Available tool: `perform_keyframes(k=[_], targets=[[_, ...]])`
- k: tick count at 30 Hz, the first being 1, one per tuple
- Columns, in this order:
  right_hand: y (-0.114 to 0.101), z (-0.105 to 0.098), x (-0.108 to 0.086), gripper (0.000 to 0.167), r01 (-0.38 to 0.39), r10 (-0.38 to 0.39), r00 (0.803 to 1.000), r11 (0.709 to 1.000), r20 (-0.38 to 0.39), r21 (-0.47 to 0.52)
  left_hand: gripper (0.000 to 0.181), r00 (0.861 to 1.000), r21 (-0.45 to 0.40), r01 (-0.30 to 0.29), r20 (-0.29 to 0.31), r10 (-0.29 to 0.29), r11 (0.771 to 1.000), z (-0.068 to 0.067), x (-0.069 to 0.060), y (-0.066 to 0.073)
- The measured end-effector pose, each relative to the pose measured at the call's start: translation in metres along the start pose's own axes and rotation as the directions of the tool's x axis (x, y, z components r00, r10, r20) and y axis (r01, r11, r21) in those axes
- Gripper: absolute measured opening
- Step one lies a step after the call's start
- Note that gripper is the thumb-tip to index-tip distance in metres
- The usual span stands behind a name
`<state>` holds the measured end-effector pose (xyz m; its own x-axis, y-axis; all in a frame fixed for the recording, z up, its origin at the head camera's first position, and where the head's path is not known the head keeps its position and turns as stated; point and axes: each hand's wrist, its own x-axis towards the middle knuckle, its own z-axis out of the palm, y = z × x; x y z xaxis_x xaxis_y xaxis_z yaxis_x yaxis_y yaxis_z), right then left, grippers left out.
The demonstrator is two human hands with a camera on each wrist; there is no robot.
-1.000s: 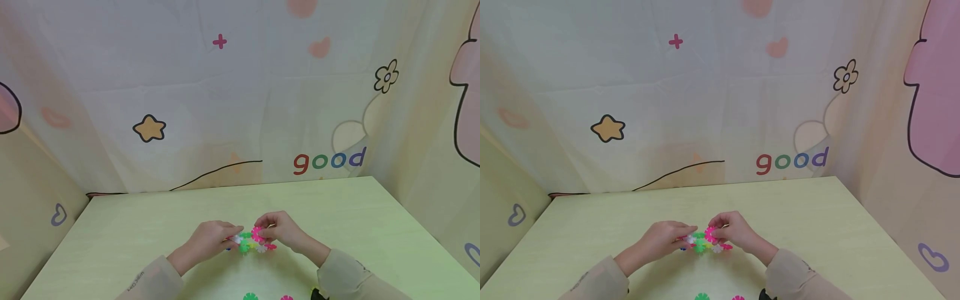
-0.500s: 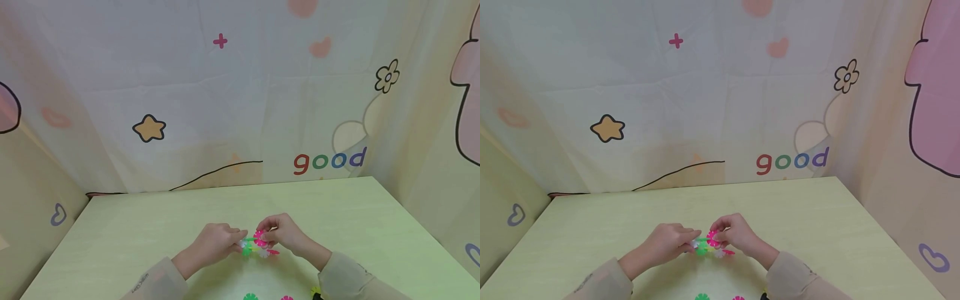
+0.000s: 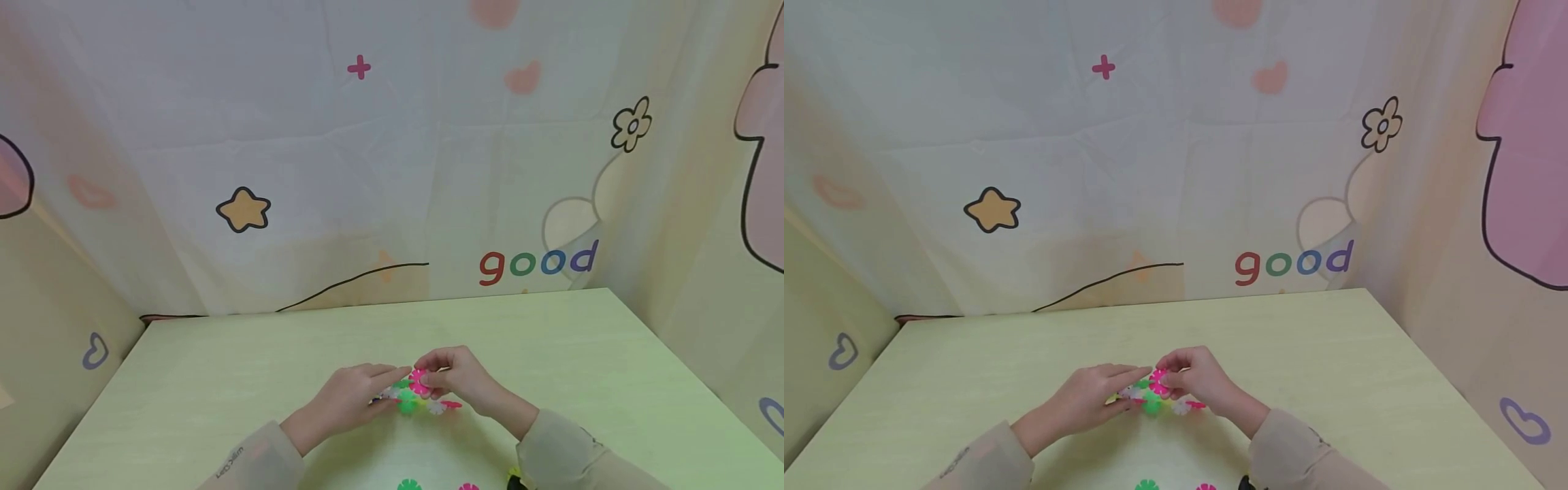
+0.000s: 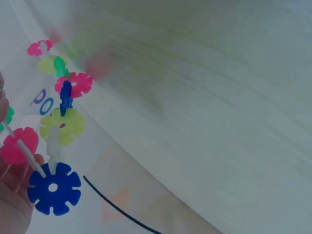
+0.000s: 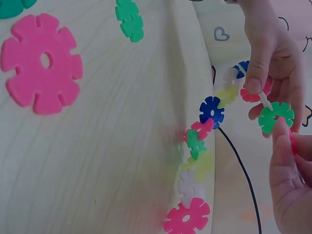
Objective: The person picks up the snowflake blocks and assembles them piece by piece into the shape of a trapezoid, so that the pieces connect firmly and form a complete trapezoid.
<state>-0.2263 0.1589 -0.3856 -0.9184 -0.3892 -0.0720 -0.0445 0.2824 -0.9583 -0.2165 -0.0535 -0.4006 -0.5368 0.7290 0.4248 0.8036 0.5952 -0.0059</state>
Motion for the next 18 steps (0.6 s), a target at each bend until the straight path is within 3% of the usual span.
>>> perform_keyframes(k=[6, 13, 18], targets=[[0.003, -0.006, -0.002, 0.031, -0.013, 0.013, 0.999, 1.000, 0.035, -0.003, 0.046, 0.996, 0.015, -0.074, -0.039, 0.074, 0.997, 0.003, -0.001, -0.002], [0.008, -0.023, -0.015, 0.029, -0.004, 0.013, 0.993, 0.998, 0.121, -0.069, 0.045, 0.999, 0.006, -0.050, 0.007, 0.050, 0.999, 0.001, 0.000, -0.004], [0.016, -0.032, -0.028, 0.023, -0.006, 0.037, 0.975, 0.990, 0.217, -0.142, 0.047, 0.999, 0.003, -0.046, 0.030, 0.046, 0.999, -0.001, 0.001, -0.006]])
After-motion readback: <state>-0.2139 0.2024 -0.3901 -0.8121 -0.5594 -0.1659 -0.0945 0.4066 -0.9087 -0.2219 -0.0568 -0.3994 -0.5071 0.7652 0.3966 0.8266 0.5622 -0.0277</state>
